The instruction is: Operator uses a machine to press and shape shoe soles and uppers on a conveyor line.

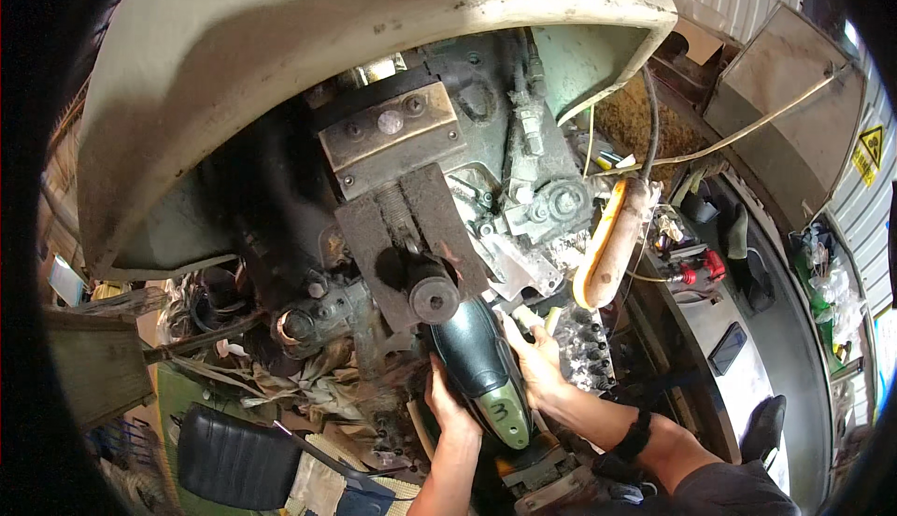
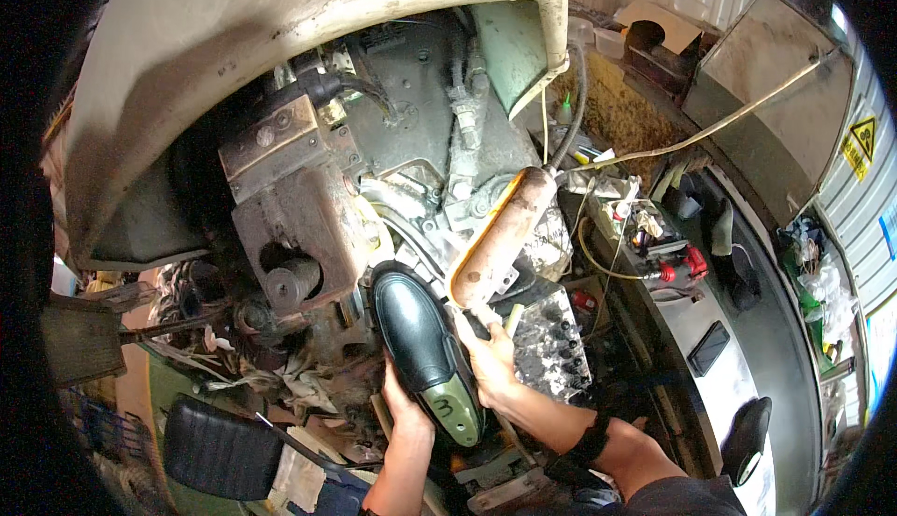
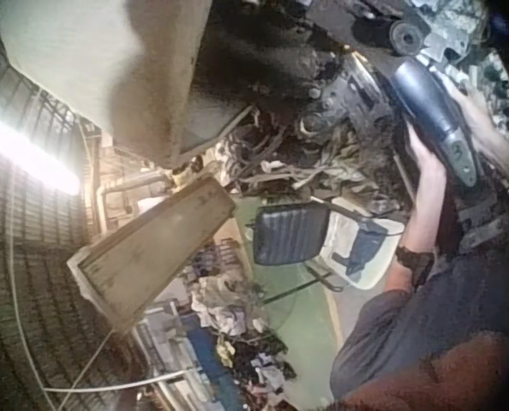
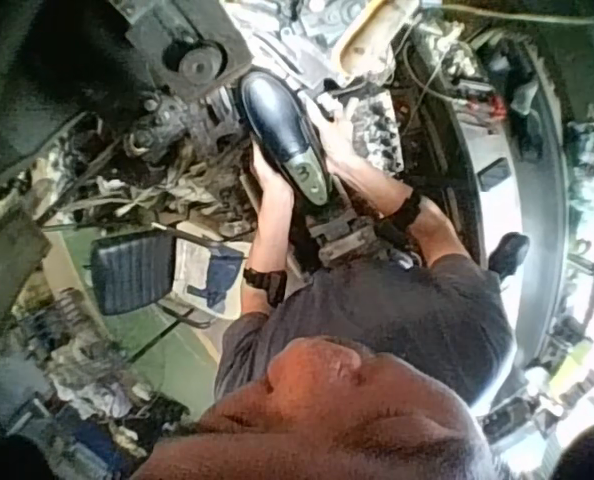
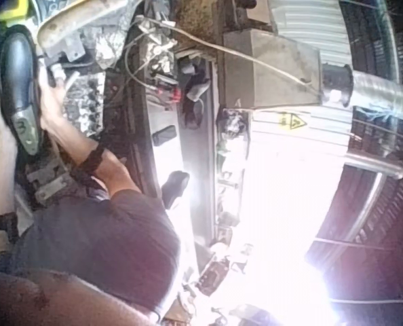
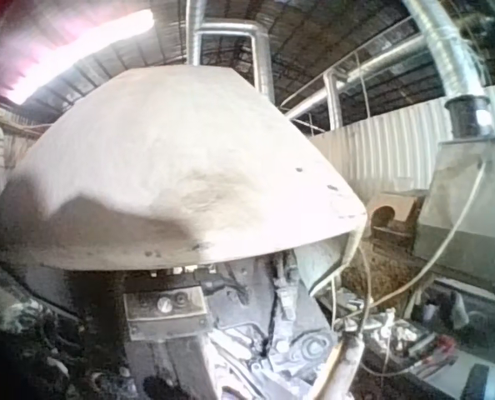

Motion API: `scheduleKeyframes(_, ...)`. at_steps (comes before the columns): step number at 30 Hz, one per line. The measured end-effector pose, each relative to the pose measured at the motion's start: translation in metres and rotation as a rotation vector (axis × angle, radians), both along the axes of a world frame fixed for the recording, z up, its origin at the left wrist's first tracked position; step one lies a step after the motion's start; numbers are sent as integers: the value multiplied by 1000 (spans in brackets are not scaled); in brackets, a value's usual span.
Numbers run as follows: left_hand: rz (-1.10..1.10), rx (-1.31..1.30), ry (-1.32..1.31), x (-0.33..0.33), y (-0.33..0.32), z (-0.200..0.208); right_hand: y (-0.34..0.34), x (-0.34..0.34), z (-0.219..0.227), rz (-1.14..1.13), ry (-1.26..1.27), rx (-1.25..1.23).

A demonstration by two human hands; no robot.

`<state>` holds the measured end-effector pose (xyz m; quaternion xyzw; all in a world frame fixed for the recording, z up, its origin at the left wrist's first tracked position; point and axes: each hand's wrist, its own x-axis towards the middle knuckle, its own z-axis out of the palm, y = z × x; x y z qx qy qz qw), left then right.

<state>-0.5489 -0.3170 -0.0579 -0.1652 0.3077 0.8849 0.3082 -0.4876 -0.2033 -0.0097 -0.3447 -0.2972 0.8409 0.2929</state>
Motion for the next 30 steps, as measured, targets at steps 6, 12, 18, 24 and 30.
scheduleKeyframes(6, 146, -629, 421, -13, -57, -18, 49, 47, -23, 351, -164, 109)
scheduleKeyframes(12, 315, -1205, 429, -23, -202, -158, 175, 132, -169, 183, -367, 365)
scheduleKeyframes(18, 267, -1518, 643, 13, -203, -110, 150, 117, -149, 294, -868, 544)
scheduleKeyframes(24, -719, -1289, 1968, 50, -149, -36, 228, 178, -202, 28, -717, 550)
scheduleKeyframes(30, -1501, -1363, 2289, 79, -174, -150, 171, 151, -120, 149, -370, 583)
